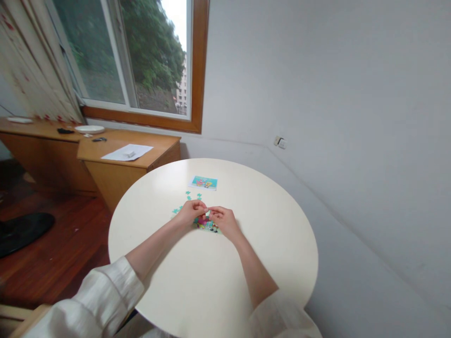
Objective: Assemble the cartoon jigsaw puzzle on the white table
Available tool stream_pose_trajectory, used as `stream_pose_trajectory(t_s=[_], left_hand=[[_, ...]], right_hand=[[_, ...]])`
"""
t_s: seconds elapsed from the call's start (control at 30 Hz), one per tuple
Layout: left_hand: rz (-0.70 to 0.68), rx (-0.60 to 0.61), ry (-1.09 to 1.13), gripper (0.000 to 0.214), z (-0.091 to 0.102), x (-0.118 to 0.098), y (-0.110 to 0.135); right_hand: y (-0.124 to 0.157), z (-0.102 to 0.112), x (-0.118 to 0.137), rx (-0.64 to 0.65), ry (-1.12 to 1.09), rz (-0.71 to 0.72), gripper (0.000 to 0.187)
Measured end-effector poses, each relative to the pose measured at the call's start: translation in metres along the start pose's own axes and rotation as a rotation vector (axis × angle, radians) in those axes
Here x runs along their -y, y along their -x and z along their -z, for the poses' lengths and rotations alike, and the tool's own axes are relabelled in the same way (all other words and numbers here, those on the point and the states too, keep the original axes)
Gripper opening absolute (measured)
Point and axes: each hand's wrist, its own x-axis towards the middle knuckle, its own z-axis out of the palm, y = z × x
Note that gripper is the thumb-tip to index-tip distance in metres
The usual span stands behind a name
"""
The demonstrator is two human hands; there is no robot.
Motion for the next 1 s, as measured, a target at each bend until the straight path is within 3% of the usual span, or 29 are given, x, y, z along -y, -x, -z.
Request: stream_pose_trajectory(t_s=[0.4, 0.7, 1.0], left_hand=[[0.039, -0.011, 0.040, 0.027, -0.0001, -0.0072, 0.0061], [-0.117, -0.079, -0.084, 0.011, -0.0010, -0.0062, -0.0002], [-0.127, -0.083, -0.106, 0.010, -0.0015, -0.0069, -0.0002]], right_hand=[[-0.0054, 0.0034, 0.0044, -0.145, -0.067, 0.021, 0.029], [-0.0065, 0.0026, 0.0038, -0.132, -0.088, 0.001, 0.030], [-0.0055, 0.0007, 0.0054, -0.117, -0.118, -0.003, 0.030]])
